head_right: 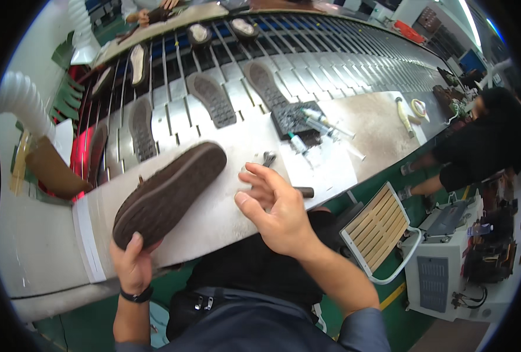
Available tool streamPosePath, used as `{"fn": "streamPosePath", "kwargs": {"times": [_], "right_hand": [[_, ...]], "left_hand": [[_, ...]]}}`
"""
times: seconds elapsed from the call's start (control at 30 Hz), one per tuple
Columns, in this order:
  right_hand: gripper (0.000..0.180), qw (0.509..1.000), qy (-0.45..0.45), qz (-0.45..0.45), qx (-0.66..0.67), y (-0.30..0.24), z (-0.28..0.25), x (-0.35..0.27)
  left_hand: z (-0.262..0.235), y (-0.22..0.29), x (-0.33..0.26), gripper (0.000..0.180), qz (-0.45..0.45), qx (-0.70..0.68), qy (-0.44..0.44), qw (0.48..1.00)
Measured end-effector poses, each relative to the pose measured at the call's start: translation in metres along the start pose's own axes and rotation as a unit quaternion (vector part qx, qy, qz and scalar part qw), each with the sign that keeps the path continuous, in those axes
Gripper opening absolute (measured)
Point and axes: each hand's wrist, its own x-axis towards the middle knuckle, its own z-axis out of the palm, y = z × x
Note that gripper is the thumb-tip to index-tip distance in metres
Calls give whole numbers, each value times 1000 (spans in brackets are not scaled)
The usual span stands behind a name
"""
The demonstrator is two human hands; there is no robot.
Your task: The person holds a brown shoe upper and positions it against a rubber sole, using their fingers to align the edges and pressing them together. They then use a hammer to pound along the perimeter of the sole and the heel of the shoe.
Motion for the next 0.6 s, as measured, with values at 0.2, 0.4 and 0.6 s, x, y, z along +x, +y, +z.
{"fn": "streamPosePath", "kwargs": {"times": [0.2, 0.4, 0.6], "right_hand": [[81, 791, -255, 196, 520, 21, -23, -21], [62, 887, -83, 122, 438, -52, -34, -34], [41, 971, 127, 20, 199, -75, -90, 115]], "left_hand": [[-46, 25, 24, 80, 161, 63, -357, 918], [8, 8, 70, 45, 167, 324, -124, 923], [-14, -57, 54, 49, 42, 282, -253, 924]]}}
